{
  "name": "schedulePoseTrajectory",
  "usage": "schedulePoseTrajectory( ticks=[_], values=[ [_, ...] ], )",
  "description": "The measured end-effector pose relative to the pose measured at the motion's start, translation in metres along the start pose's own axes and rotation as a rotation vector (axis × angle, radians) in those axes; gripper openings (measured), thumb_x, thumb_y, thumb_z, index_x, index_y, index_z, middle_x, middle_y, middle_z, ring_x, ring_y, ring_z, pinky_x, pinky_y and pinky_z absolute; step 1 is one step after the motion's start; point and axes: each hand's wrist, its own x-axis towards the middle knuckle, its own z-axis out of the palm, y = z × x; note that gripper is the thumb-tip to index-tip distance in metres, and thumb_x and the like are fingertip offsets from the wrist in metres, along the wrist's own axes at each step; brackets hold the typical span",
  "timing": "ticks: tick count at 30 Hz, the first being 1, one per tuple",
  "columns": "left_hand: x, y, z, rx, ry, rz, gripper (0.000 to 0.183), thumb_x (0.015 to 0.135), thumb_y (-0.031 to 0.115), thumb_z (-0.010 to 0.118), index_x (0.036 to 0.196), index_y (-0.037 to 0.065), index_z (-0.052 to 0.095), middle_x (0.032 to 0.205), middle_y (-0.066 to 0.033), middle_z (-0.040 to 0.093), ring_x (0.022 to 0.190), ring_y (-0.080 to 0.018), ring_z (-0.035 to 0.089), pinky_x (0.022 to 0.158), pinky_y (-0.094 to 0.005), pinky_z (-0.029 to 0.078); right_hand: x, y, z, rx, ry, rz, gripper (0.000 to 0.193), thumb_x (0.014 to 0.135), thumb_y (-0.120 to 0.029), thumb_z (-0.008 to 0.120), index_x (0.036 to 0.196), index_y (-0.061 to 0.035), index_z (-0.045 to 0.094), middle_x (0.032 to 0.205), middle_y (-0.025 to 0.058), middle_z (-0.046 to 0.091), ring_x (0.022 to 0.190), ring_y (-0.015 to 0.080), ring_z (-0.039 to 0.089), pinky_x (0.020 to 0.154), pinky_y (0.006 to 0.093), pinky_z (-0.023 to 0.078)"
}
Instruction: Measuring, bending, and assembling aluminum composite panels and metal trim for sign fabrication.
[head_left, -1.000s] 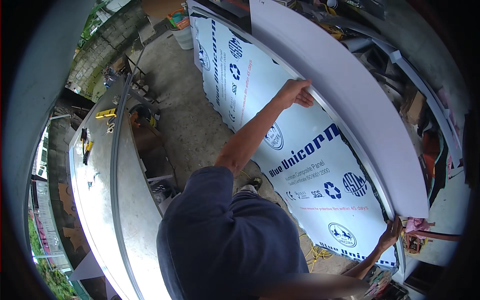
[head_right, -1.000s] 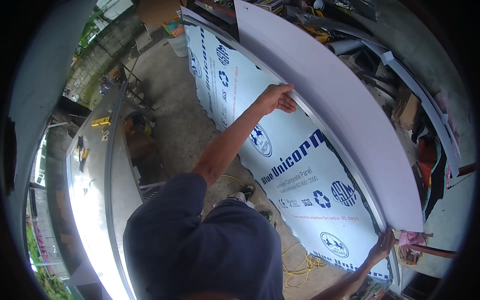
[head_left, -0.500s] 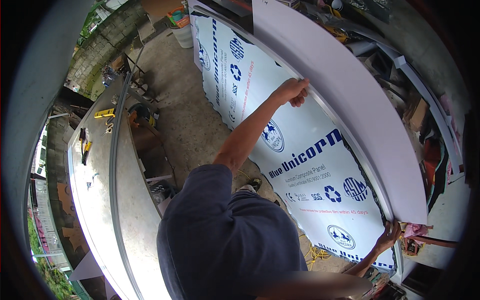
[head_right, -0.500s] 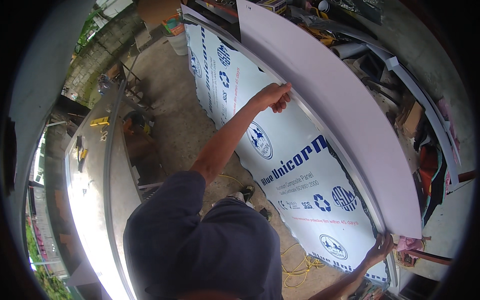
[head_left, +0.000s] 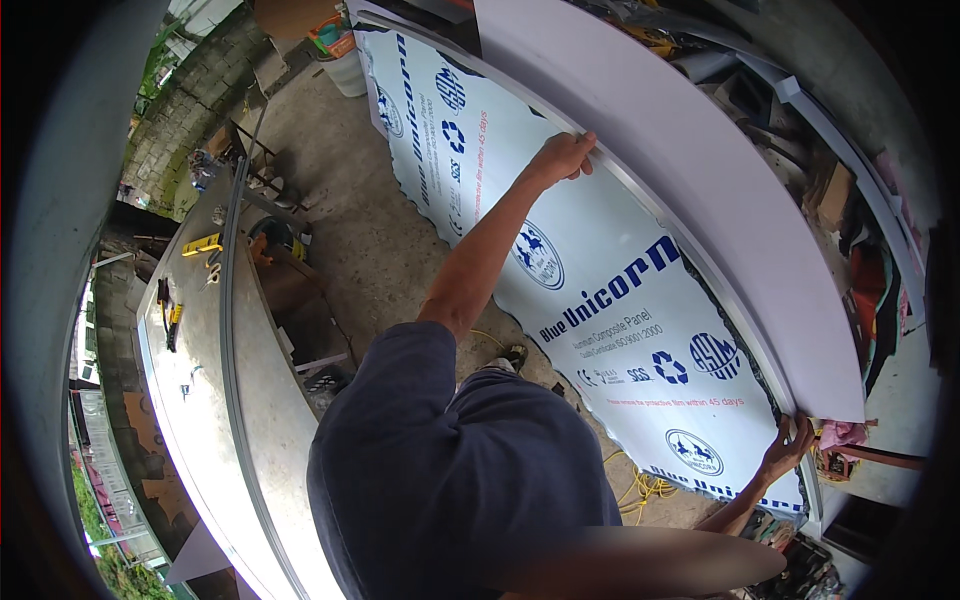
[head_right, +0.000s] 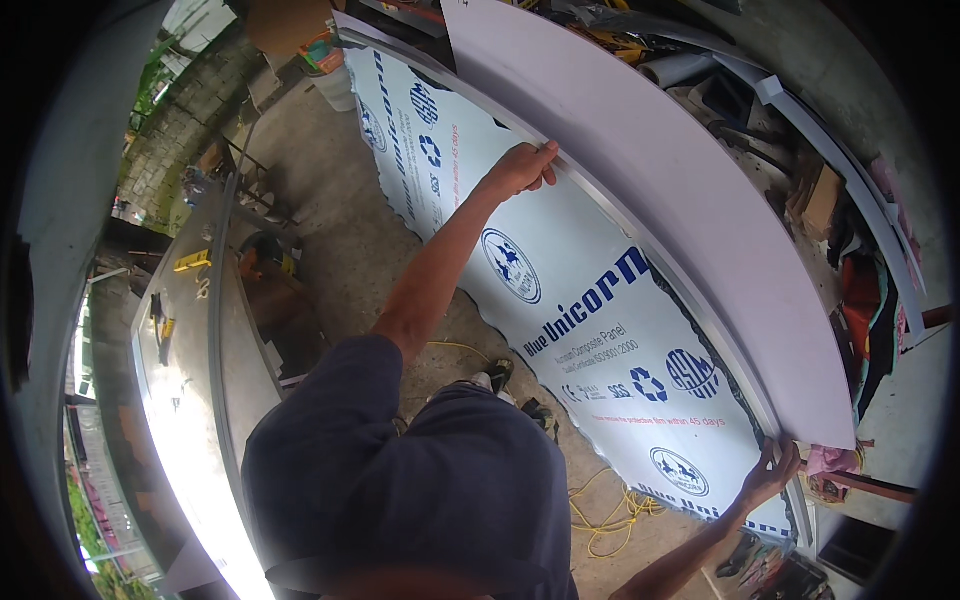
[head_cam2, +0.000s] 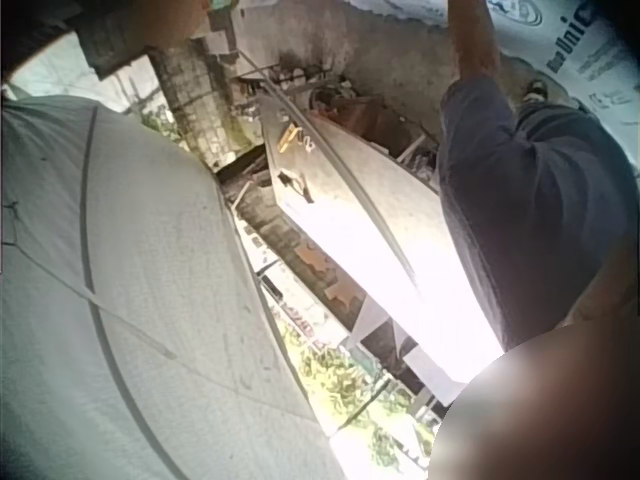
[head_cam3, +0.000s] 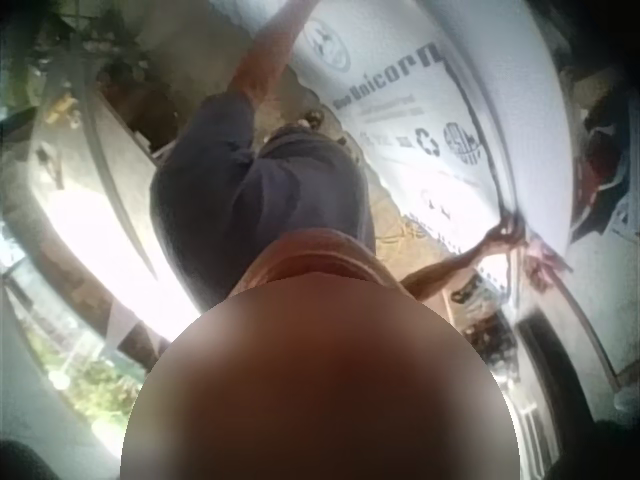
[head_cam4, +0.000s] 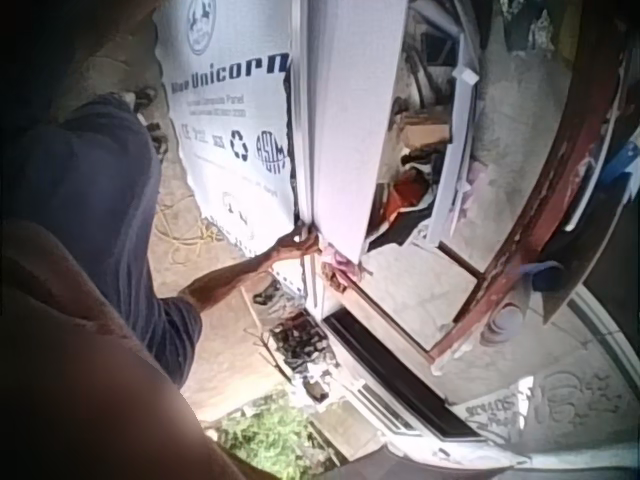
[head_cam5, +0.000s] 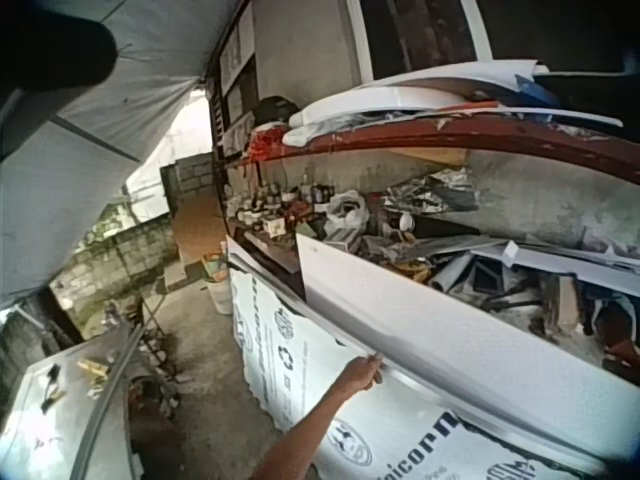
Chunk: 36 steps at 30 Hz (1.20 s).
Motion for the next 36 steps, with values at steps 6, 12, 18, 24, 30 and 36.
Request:
schedulePoseTrajectory(
  ticks=[6, 12, 18, 24, 30, 36],
  values=[
    [0.000, 0.002, 0.002, -0.157, 0.186, 0.025, 0.049, 0.099, 0.042, 0.053, 0.073, 0.002, 0.064, 0.054, -0.0055, 0.056, 0.045, -0.0111, 0.049, 0.042, -0.0271, 0.039, 0.005, -0.002, -0.004, 0.016, -0.040, 0.011, 0.032, 0.089, -0.016, 0.073, 0.116, -0.0024, 0.067, 0.110, 0.0139, 0.063, 0.104, 0.0335, 0.060, 0.087, 0.0463, 0.050],
    [-0.002, 0.001, 0.001, -0.277, 0.160, -0.037, 0.042, 0.099, 0.035, 0.051, 0.078, 0.000, 0.063, 0.060, -0.0083, 0.062, 0.045, -0.0133, 0.054, 0.042, -0.0272, 0.042, 0.005, -0.005, -0.004, -0.002, -0.023, -0.056, 0.031, 0.089, -0.016, 0.073, 0.116, -0.0025, 0.067, 0.109, 0.0139, 0.062, 0.102, 0.0335, 0.060, 0.088, 0.0470, 0.049],
    [0.005, -0.012, 0.008, -0.361, 0.174, -0.038, 0.040, 0.099, 0.033, 0.051, 0.083, -0.001, 0.062, 0.063, -0.0103, 0.064, 0.049, -0.0167, 0.061, 0.045, -0.0295, 0.050, 0.009, -0.013, -0.004, -0.006, 0.008, -0.098, 0.029, 0.087, -0.013, 0.073, 0.114, -0.0041, 0.066, 0.105, 0.0108, 0.064, 0.099, 0.0313, 0.061, 0.094, 0.0469, 0.043],
    [0.038, -0.047, 0.004, -0.216, 0.090, 0.069, 0.043, 0.101, 0.036, 0.053, 0.072, 0.005, 0.061, 0.062, -0.0085, 0.063, 0.047, -0.0165, 0.060, 0.044, -0.0287, 0.050, 0.000, -0.017, 0.001, 0.099, 0.046, 0.056, 0.036, 0.082, 0.000, 0.074, 0.116, -0.0063, 0.068, 0.116, 0.0128, 0.065, 0.109, 0.0336, 0.060, 0.094, 0.0409, 0.049],
    [0.028, -0.027, 0.003, -0.273, 0.219, -0.036, 0.050, 0.087, 0.039, 0.076, 0.100, -0.008, 0.065, 0.082, -0.0128, 0.067, 0.071, -0.0211, 0.068, 0.066, -0.0320, 0.061, -0.004, -0.027, -0.004, 0.032, 0.189, 0.003, 0.026, 0.076, -0.010, 0.075, 0.101, -0.0074, 0.071, 0.107, 0.0099, 0.065, 0.103, 0.0300, 0.060, 0.090, 0.0402, 0.050],
    [0.016, -0.019, 0.004, -0.314, 0.207, 0.076, 0.054, 0.085, 0.037, 0.079, 0.107, -0.011, 0.066, 0.091, -0.0165, 0.068, 0.082, -0.0228, 0.069, 0.075, -0.0291, 0.062, -0.007, -0.021, -0.029, 0.053, 0.288, 0.059, 0.023, 0.084, -0.012, 0.073, 0.106, -0.0091, 0.070, 0.106, 0.0083, 0.064, 0.101, 0.0285, 0.060, 0.091, 0.0381, 0.051]
  ],
)
